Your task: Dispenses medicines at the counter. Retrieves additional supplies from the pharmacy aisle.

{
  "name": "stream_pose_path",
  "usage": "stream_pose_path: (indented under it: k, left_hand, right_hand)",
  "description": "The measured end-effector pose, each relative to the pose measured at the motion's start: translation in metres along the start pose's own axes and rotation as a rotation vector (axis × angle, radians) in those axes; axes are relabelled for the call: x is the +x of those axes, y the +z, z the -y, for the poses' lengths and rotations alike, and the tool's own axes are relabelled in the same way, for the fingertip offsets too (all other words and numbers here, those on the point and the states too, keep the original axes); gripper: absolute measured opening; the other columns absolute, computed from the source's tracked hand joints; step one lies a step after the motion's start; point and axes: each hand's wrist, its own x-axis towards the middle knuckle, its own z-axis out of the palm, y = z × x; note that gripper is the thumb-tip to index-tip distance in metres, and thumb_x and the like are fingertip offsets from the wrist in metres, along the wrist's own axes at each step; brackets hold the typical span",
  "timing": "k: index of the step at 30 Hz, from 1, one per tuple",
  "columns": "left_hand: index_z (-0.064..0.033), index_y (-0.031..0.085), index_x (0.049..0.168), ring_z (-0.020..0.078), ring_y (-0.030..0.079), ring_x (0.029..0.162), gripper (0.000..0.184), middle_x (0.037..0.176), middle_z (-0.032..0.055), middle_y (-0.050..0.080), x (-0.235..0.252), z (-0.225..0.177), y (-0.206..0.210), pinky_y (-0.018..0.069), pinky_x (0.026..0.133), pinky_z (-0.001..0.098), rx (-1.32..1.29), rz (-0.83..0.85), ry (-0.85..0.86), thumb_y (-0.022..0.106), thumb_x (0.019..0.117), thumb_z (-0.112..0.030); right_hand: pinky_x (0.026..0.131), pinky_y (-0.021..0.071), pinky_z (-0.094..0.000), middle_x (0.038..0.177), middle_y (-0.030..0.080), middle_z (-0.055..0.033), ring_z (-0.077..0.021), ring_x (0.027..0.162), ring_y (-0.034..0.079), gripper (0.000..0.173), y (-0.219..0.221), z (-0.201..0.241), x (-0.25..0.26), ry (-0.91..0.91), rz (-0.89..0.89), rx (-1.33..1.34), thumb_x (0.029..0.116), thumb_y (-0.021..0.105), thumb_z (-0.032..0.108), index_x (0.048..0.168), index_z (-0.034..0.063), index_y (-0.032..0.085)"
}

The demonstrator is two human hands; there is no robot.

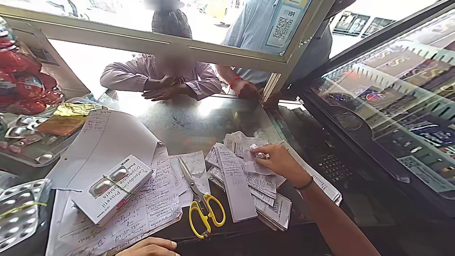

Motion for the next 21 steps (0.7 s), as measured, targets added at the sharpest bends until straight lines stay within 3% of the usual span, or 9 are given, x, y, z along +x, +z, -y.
stream_pose_path:
  k: [2,4,6,8,11,13,15,18,21]
  left_hand:
    - [-0.0026,0.067,0.112,0.0194,0.057,0.132,0.018,0.123,0.0112,0.07,0.009,0.001,0.002,0.0439,0.114,0.035,0.029,0.003,0.017,0.053,0.106,-0.011]
    - [-0.0036,0.067,0.11,0.0186,0.058,0.132,0.017,0.122,0.0103,0.071,0.021,0.004,0.005,0.0443,0.114,0.0337,0.085,-0.003,0.038,0.053,0.1061,-0.011]
    - [-0.0053,0.069,0.11,0.0177,0.058,0.131,0.019,0.122,0.0095,0.07,0.035,0.009,0.012,0.0445,0.114,0.0322,0.14,-0.012,0.055,0.052,0.1068,-0.013]
    - [-0.0073,0.069,0.112,0.018,0.056,0.133,0.021,0.124,0.0095,0.069,0.049,0.016,0.022,0.0439,0.114,0.0308,0.21,-0.014,0.066,0.051,0.1076,-0.015]
    - [-0.0122,0.068,0.118,0.0202,0.052,0.138,0.024,0.133,0.0097,0.066,0.07,0.027,0.038,0.0409,0.115,0.0322,0.356,0.0,0.086,0.047,0.109,-0.02]
    - [-0.0162,0.067,0.121,0.0237,0.051,0.138,0.025,0.135,0.0105,0.064,0.081,0.034,0.049,0.0405,0.115,0.0356,0.479,-0.01,0.094,0.045,0.1092,-0.022]
    - [-0.0206,0.066,0.125,0.026,0.051,0.139,0.027,0.138,0.0102,0.063,0.089,0.038,0.058,0.0398,0.116,0.0402,0.622,-0.028,0.094,0.044,0.109,-0.023]
    - [-0.0247,0.066,0.128,0.0256,0.054,0.137,0.029,0.14,0.0104,0.063,0.095,0.045,0.066,0.0418,0.114,0.0412,0.773,-0.062,0.108,0.046,0.1079,-0.023]
    - [-0.0245,0.067,0.127,0.0257,0.054,0.137,0.028,0.14,0.0107,0.063,0.092,0.045,0.067,0.0403,0.115,0.0408,0.774,-0.08,0.105,0.046,0.1078,-0.023]
  right_hand:
    - [0.09,0.053,-0.0528,0.108,0.075,-0.0177,-0.0339,0.099,0.071,0.024,-0.013,-0.001,0.0,-0.011,-0.053,0.068,0.0958,0.072,0.015,0.117,0.0063,0.077]
    - [0.086,0.0559,-0.0509,0.1,0.077,-0.016,-0.0305,0.091,0.073,0.018,-0.025,-0.002,-0.002,0.013,-0.163,0.071,0.0967,0.07,0.01,0.112,0.0049,0.078]
    - [0.082,0.0562,-0.0519,0.094,0.075,-0.019,-0.032,0.084,0.072,0.017,-0.032,-0.007,-0.002,0.163,-0.179,0.039,0.1006,0.063,0.006,0.108,-0.001,0.076]
    - [0.083,0.0573,-0.0478,0.094,0.072,-0.0202,-0.029,0.082,0.072,0.026,-0.03,-0.015,-0.001,0.359,-0.042,0.034,0.1055,0.057,0.016,0.111,-0.0056,0.069]
    - [0.081,0.0559,-0.0481,0.096,0.07,-0.0195,-0.0279,0.081,0.069,0.042,-0.021,-0.02,0.003,0.494,0.066,0.035,0.0997,0.068,0.034,0.117,-0.004,0.066]
    - [0.086,0.051,-0.0557,0.101,0.07,-0.0219,-0.0341,0.09,0.067,0.046,-0.015,-0.017,0.005,0.506,0.058,0.022,0.0951,0.074,0.036,0.117,-0.0038,0.067]
    - [0.086,0.048,-0.0569,0.099,0.069,-0.0217,-0.0351,0.092,0.065,0.04,-0.008,-0.019,0.008,0.477,0.032,0.029,0.0943,0.075,0.033,0.109,-0.0041,0.069]
    - [0.072,0.0484,-0.0414,0.089,0.064,-0.0152,-0.0212,0.075,0.058,0.03,-0.007,-0.027,0.015,0.462,0.012,0.158,0.0965,0.073,0.026,0.1,-0.0042,0.068]
    - [0.067,0.0554,-0.0297,0.094,0.065,-0.0148,-0.0132,0.07,0.063,0.023,-0.013,-0.023,0.019,0.507,-0.007,0.431,0.1003,0.066,0.011,0.112,-0.0073,0.062]
